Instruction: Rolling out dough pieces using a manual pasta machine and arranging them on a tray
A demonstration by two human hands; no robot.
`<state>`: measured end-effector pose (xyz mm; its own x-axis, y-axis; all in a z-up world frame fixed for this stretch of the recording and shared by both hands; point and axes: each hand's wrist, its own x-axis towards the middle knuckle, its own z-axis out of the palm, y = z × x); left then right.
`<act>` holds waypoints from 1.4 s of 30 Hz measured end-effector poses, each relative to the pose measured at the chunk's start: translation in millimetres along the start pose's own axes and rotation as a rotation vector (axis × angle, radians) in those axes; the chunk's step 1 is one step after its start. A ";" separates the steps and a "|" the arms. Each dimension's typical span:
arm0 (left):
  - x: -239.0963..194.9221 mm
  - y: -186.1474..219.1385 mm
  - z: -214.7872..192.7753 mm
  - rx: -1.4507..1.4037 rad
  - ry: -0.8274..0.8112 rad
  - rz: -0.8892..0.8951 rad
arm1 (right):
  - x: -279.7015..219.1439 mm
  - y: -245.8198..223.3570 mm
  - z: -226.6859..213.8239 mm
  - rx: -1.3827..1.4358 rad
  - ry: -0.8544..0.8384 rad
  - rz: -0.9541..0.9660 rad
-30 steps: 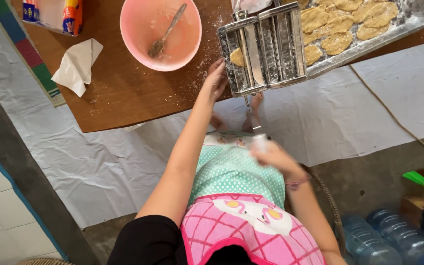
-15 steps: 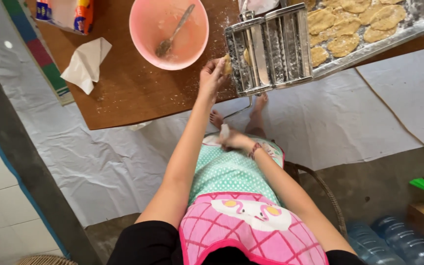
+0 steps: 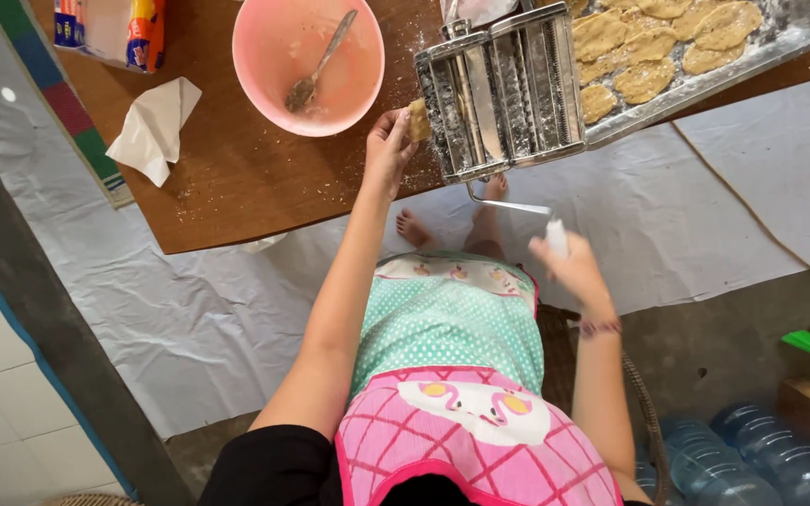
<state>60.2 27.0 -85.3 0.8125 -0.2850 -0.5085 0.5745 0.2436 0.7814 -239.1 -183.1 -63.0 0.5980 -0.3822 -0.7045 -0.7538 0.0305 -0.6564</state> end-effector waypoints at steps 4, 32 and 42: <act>-8.0 8.2 2.7 -0.028 -0.029 -0.006 | 150.8 155.5 68.9 -1.198 0.049 -0.275; -54.2 115.6 91.2 0.260 -0.413 0.209 | -99.5 -115.5 31.0 -0.024 -0.197 -0.007; -46.5 114.3 100.6 0.088 -0.311 0.062 | -87.6 -111.3 9.0 -0.109 -0.099 -0.048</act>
<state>78.2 -25.1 64.1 0.7690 -0.5445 -0.3349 0.5031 0.1922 0.8426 -205.2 -144.8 69.3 0.6540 -0.2875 -0.6998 -0.7455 -0.0878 -0.6606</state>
